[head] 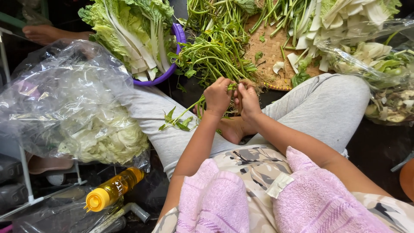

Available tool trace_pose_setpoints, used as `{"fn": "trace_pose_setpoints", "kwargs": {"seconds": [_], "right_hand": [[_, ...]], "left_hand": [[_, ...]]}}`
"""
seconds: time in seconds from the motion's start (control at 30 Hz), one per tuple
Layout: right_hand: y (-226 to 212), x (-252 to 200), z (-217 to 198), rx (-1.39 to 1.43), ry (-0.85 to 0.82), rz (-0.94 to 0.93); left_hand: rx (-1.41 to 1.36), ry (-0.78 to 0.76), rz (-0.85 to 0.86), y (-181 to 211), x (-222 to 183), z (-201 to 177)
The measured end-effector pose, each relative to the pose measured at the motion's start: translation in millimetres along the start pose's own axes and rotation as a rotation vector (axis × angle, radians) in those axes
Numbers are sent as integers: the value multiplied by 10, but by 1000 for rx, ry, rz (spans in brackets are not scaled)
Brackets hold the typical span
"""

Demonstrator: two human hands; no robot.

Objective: Sorting and cleaning leafy green vegetables by hand, removing roots and tough stems while sitting on the floor.

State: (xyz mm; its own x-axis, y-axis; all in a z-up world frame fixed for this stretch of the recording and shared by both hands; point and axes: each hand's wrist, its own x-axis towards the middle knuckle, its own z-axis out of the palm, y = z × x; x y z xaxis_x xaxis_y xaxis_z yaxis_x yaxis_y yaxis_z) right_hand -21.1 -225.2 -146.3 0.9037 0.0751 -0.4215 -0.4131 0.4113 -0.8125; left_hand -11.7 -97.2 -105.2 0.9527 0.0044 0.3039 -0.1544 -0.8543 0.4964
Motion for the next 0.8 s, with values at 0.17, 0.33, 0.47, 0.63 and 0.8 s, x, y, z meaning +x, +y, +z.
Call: {"fn": "trace_pose_setpoints", "kwargs": {"seconds": [0.17,0.33,0.47,0.63,0.8], "right_hand": [[232,228,-293,138,80,210],[460,249,-389,307,113,431],[425,286,-384,344,127,428],[279,271,-312,322,99,398],[168,215,-206,249,81,292]], "left_hand": [[-5,-121,42,73,114,-74],[164,-231,199,-159,411,352],[251,-377,246,-420,490,835],[253,-249,251,-367,433,743],[197,-146,272,-193,358,399]]}}
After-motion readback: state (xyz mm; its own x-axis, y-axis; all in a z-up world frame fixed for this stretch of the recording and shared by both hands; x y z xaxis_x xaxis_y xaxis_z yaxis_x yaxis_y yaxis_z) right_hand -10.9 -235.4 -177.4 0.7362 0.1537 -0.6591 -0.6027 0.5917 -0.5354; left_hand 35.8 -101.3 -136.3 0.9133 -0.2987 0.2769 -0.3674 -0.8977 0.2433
